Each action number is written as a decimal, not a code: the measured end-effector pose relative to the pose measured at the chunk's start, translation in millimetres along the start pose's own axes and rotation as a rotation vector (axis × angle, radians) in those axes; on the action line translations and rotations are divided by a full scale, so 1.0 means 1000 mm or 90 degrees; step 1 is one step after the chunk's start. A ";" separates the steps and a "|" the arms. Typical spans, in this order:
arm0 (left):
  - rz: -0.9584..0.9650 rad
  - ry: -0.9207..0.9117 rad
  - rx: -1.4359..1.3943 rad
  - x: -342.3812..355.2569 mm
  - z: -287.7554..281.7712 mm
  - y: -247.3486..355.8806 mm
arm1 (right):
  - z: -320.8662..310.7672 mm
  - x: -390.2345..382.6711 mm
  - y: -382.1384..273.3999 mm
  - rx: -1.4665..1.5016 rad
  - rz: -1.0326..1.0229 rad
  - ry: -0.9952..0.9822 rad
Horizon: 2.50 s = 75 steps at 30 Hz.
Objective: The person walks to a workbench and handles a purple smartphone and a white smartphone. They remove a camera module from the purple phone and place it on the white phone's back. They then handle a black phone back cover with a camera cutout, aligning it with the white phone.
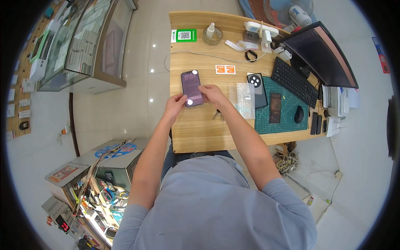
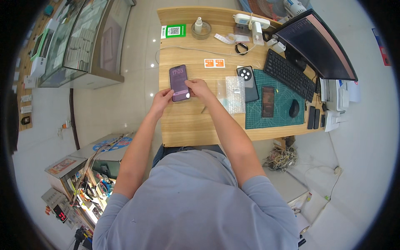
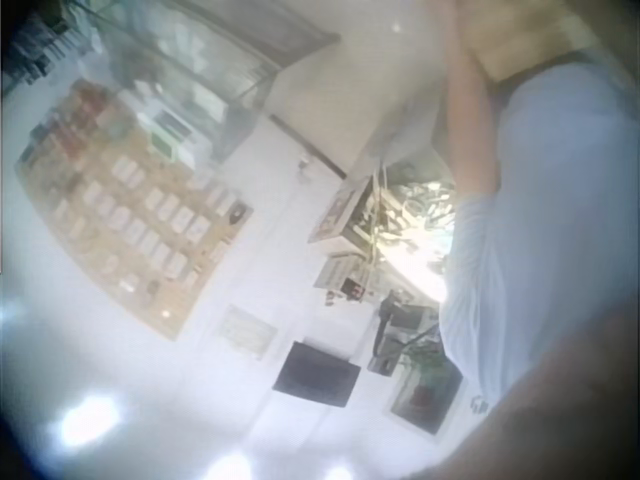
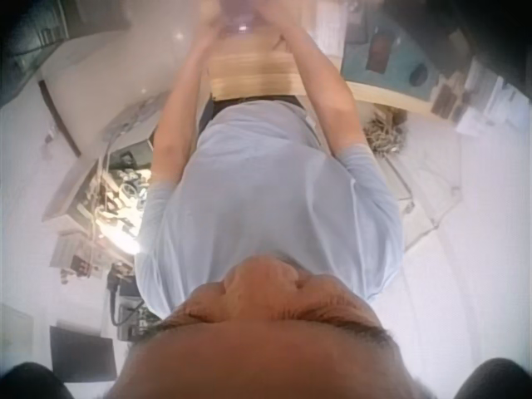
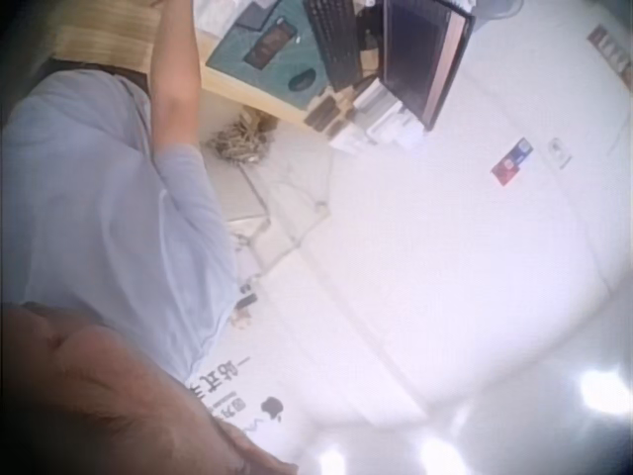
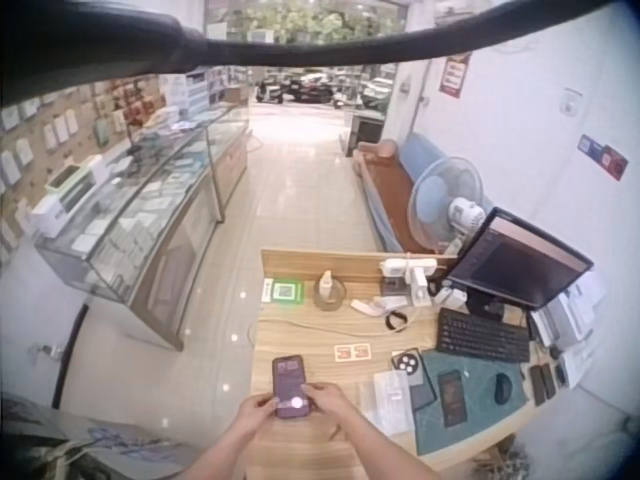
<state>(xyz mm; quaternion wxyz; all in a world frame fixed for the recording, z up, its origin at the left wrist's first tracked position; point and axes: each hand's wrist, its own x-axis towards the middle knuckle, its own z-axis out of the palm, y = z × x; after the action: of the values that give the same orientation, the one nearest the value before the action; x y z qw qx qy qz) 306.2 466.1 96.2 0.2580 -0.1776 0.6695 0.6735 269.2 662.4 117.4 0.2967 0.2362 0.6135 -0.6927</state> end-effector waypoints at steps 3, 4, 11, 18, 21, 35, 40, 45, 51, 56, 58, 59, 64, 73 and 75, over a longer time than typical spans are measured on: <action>-0.051 -0.013 -0.068 -0.010 0.002 0.005 | -0.001 0.002 0.009 0.009 -0.023 -0.027; -0.061 -0.018 -0.097 -0.015 0.005 0.006 | -0.003 0.000 0.011 -0.020 -0.039 -0.009; 0.041 -0.029 -0.177 -0.055 0.011 0.002 | 0.015 -0.075 0.014 -0.201 -0.368 0.037; 0.217 -0.199 -0.210 -0.089 0.019 0.030 | 0.015 -0.165 -0.007 -0.559 -0.853 0.077; 0.207 -0.203 -0.207 -0.099 0.026 0.037 | 0.013 -0.174 -0.008 -0.556 -0.883 0.086; 0.323 -0.184 -0.098 -0.122 0.032 0.039 | 0.007 -0.187 0.012 -0.508 -0.880 0.110; 0.086 -0.141 0.063 -0.111 0.030 0.012 | 0.000 -0.104 0.054 -0.106 -0.375 0.118; 0.067 0.066 0.018 -0.102 0.024 -0.008 | 0.002 -0.060 0.036 -0.317 -0.350 0.191; 0.206 0.086 -0.238 -0.117 -0.001 0.060 | -0.007 -0.089 0.023 -0.225 -0.420 -0.076; 0.087 -0.101 -0.205 -0.159 -0.011 0.066 | -0.022 -0.128 0.036 -0.120 -0.300 -0.229; 0.073 -0.082 -0.203 -0.168 -0.003 0.061 | -0.025 -0.137 0.038 -0.108 -0.305 -0.224; 0.070 -0.071 -0.202 -0.166 0.001 0.058 | -0.028 -0.140 0.035 -0.115 -0.309 -0.216; 0.072 0.052 -0.266 -0.148 0.017 0.041 | -0.034 -0.117 0.044 -0.024 -0.271 -0.180; -0.062 0.174 -0.281 -0.186 0.035 -0.056 | -0.018 0.022 0.014 -0.206 -0.284 0.244; -0.129 0.201 -0.297 -0.211 0.049 -0.073 | -0.012 0.032 0.007 -0.262 -0.267 0.292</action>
<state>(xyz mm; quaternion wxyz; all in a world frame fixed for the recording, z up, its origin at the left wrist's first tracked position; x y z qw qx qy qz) 523.2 489.6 162.5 0.1690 -0.4004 0.5076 0.7439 251.2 669.6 88.4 0.0446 0.1899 0.8253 -0.5299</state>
